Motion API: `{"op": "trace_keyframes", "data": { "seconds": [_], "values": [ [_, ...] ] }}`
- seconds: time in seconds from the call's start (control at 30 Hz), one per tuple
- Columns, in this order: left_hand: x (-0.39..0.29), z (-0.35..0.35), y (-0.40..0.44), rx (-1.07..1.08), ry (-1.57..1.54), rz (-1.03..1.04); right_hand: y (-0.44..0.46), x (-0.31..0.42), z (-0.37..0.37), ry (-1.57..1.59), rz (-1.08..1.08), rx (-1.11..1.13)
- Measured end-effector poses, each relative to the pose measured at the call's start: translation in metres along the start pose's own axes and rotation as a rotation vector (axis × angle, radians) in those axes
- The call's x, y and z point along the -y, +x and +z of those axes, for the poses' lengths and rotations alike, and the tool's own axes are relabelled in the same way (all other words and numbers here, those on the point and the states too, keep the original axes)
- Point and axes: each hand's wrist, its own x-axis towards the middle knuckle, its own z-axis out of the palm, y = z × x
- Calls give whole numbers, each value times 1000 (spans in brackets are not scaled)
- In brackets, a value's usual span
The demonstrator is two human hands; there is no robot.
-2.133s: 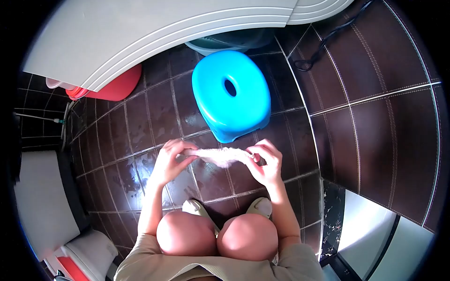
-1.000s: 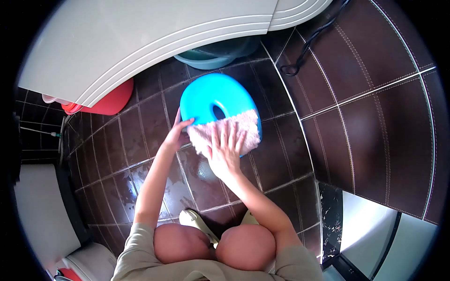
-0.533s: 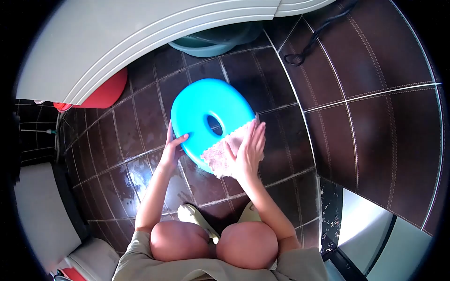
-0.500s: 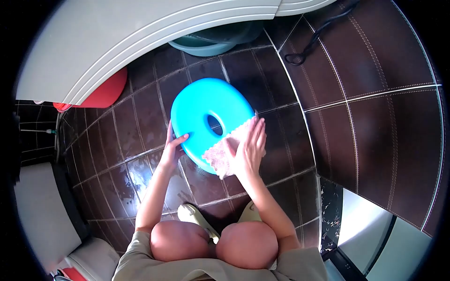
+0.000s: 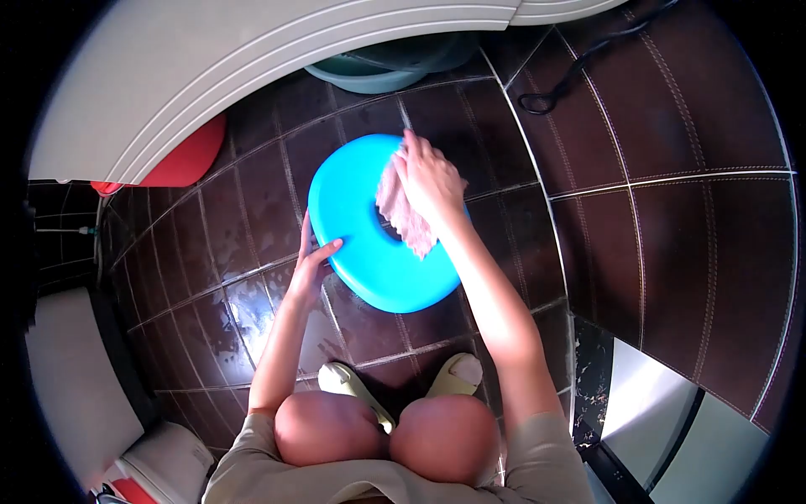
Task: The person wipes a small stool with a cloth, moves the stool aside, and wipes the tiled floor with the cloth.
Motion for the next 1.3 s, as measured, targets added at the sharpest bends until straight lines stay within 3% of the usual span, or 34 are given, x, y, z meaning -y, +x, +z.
{"op": "trace_keyframes", "data": {
  "seconds": [0.17, 0.37, 0.43, 0.5, 0.57, 0.63, 0.77, 0.8, 0.9, 0.97, 1.03, 1.17, 1.3],
  "values": [
    [-1, 0, 0, -13, 12, -28, 39, 33, 28, -59, -300, -70],
    [5, -5, 3, 17, 11, -39, 42, 85, 55, 174, -605, -22],
    [14, -20, 6, 32, -389, -84, 39, 83, 45, 218, -642, 158],
    [18, -33, 3, 58, -705, -108, 30, 86, 40, 266, -799, 176],
    [20, -35, 1, 62, -699, -82, 17, 88, 36, 246, -882, 292],
    [24, -40, 2, 97, -718, -93, -3, 89, 40, 194, -921, 271],
    [22, -36, 3, 95, -657, -100, -43, 86, 35, 181, -959, 360],
    [36, -54, 11, 217, -712, -137, -52, 86, 31, 173, -970, 369],
    [52, -52, 22, -44, -579, -168, -77, 84, 18, 190, -965, 446],
    [43, -43, 14, -85, -548, -159, -99, 82, 13, 211, -937, 442],
    [25, -26, 1, -185, -458, -88, -117, 79, 1, 118, -863, 357],
    [20, -26, -4, -46, -416, -104, -146, 69, -22, 23, -666, 231],
    [34, -30, 4, -85, -235, -55, -166, 50, -32, -30, -482, 219]
  ]
}}
